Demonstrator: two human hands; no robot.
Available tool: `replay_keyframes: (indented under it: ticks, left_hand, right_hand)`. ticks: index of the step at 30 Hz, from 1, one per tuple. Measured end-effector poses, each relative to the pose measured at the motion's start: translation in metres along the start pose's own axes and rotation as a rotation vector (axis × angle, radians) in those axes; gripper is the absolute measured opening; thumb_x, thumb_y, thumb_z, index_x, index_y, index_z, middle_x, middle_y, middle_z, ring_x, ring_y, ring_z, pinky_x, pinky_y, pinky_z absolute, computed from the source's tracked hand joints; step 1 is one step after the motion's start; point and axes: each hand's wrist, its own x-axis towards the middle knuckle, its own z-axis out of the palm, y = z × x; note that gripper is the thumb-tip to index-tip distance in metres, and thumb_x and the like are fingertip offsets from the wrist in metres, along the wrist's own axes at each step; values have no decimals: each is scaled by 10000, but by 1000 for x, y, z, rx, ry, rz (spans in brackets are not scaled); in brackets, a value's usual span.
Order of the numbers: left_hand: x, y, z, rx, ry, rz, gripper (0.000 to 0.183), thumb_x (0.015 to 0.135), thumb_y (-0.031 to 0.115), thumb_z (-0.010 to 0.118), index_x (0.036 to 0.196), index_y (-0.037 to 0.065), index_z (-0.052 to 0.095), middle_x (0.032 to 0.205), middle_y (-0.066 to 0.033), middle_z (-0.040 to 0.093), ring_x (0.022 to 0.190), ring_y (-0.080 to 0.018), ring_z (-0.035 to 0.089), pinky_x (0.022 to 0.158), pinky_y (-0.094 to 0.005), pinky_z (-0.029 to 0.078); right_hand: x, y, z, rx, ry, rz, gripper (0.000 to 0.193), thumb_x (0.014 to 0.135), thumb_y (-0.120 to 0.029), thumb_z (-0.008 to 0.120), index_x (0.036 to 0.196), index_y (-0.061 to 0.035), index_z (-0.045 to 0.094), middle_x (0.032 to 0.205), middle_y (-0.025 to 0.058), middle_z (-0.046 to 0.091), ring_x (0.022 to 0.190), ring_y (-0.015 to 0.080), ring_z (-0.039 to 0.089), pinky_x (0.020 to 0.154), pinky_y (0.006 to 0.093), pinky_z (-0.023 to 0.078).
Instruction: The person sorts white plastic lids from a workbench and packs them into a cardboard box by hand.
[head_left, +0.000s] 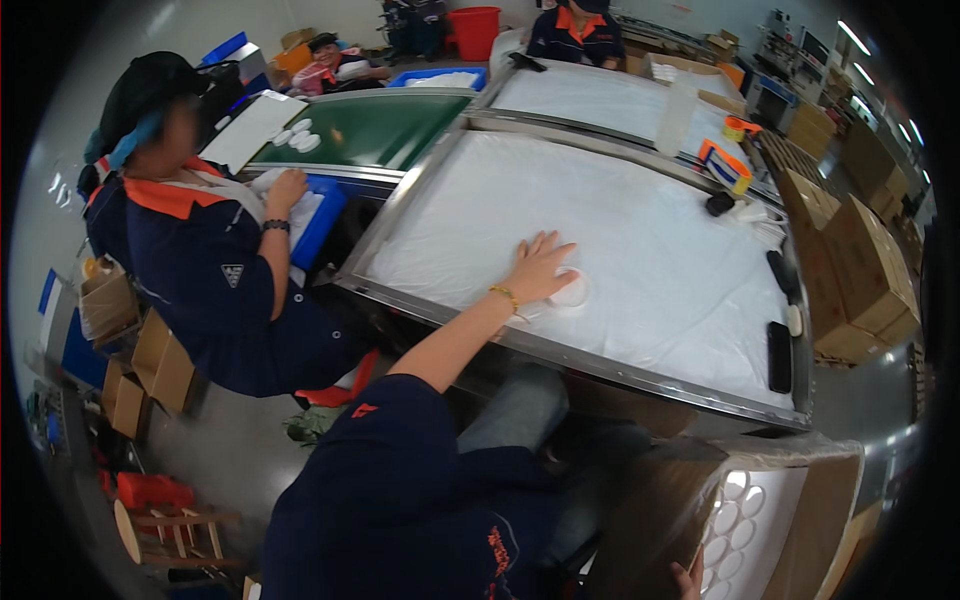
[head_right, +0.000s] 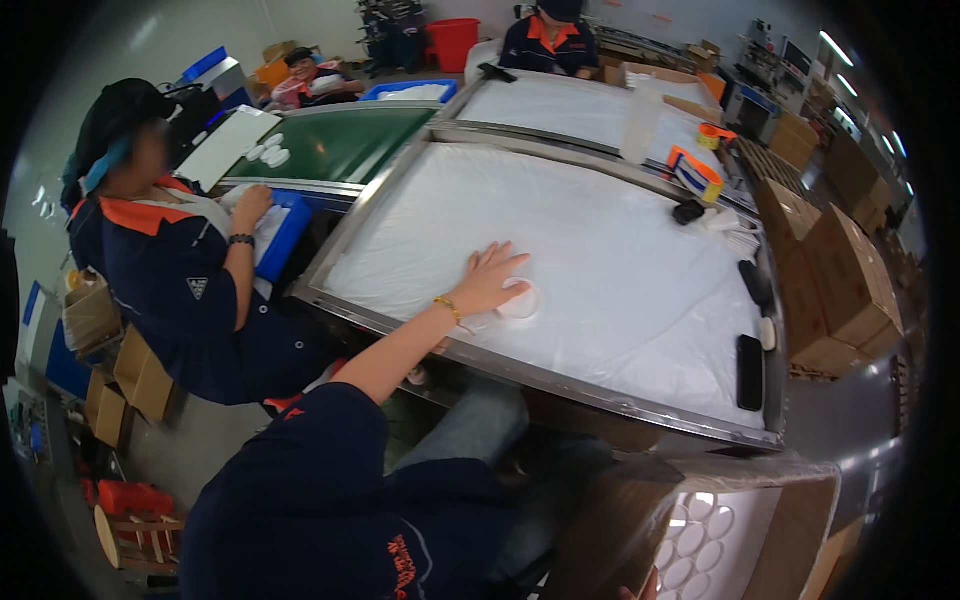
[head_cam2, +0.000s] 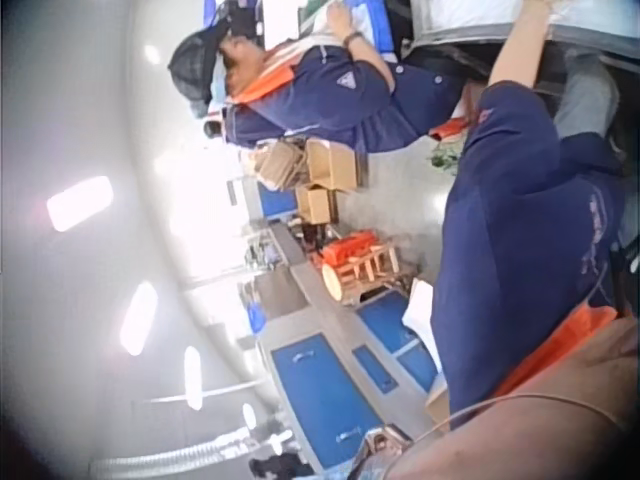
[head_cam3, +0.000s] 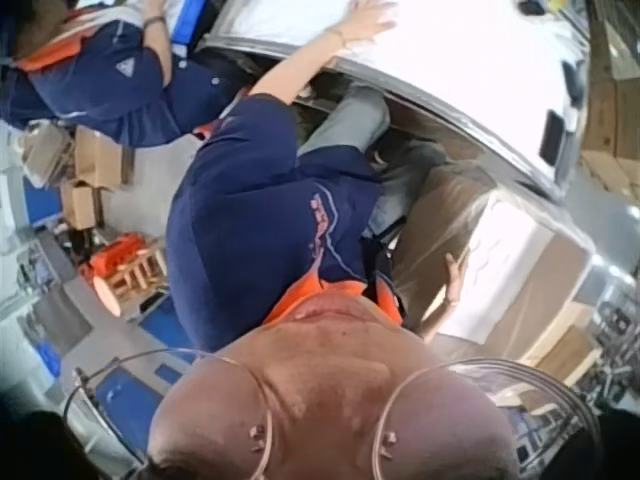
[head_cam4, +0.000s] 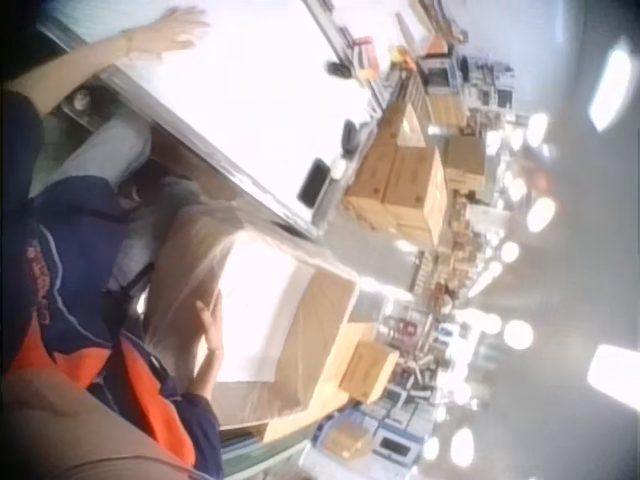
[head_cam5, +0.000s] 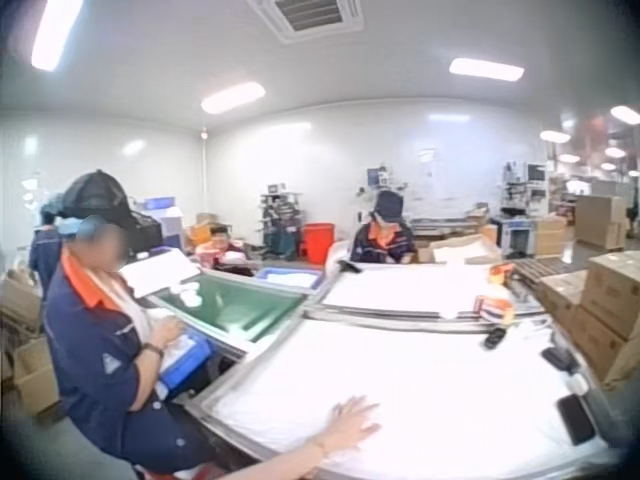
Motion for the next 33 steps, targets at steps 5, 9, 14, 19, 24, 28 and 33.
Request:
replay_keyframes:
  ticks: [5, 9, 14, 19, 24, 28, 33]
  left_hand:
    - [-2, -13, -3, 52, 105, -281, 638, 857, 464, 571, 1386, 156, 391, 1488, -244, 223, 1395, -406, 138, 1046, -664, 106]
    - [2, -26, -5, -11, 237, -478, 587, 837, 349, 618, 1348, 157, 403, 1448, -229, 276, 1390, -393, 147, 1043, -669, 108]
    - [8, -31, -2, -3, 346, -455, 563, 806, 261, 657, 1308, 156, 424, 1402, -220, 315, 1382, -394, 156, 1046, -666, 129]
    - [-3, -23, -14, 237, 437, -499, 663, 794, 290, 674, 1361, 124, 375, 1478, -287, 161, 1389, -439, 101, 1045, -683, 108]
    - [-35, -56, -38, 234, 432, -812, 766, 781, 402, 675, 1383, 66, 340, 1468, -342, 138, 1384, -471, 83, 1038, -693, 78]
    - [-47, -65, -45, 290, 380, -825, 734, 793, 433, 659, 1341, 34, 377, 1334, -279, 369, 1278, -418, 303, 1012, -677, 150]
    - [-49, -66, -50, 389, 411, -700, 581, 790, 361, 679, 1213, 25, 469, 1132, -170, 507, 1115, -318, 464, 924, -564, 336]
  right_hand:
    - [-9, 6, -3, -25, 17, 36, 829, 839, -354, 626, 1459, 12, 214, 1514, 218, 195, 1398, 329, 187, 1141, 386, 165]
    - [-7, 24, -14, -82, 10, 3, 846, 852, -398, 614, 1456, 27, 201, 1510, 215, 205, 1395, 319, 198, 1135, 367, 181]
    - [10, 58, -29, -173, 55, -14, 873, 868, -453, 600, 1452, 46, 184, 1506, 211, 218, 1392, 307, 212, 1127, 345, 202]
    - [-1, 25, -10, -90, 62, 14, 856, 850, -410, 618, 1458, 21, 197, 1514, 210, 199, 1400, 316, 187, 1137, 368, 175]
    - [-6, 11, -5, -15, 59, 27, 845, 832, -366, 637, 1464, -3, 210, 1522, 210, 180, 1407, 325, 161, 1148, 392, 148]
    - [-10, 12, -5, -28, 66, 54, 839, 840, -379, 635, 1468, -20, 209, 1531, 193, 165, 1411, 322, 147, 1152, 395, 138]
    - [-2, 31, -11, -45, 53, 20, 849, 853, -409, 621, 1459, 11, 200, 1522, 206, 175, 1410, 318, 155, 1148, 378, 144]
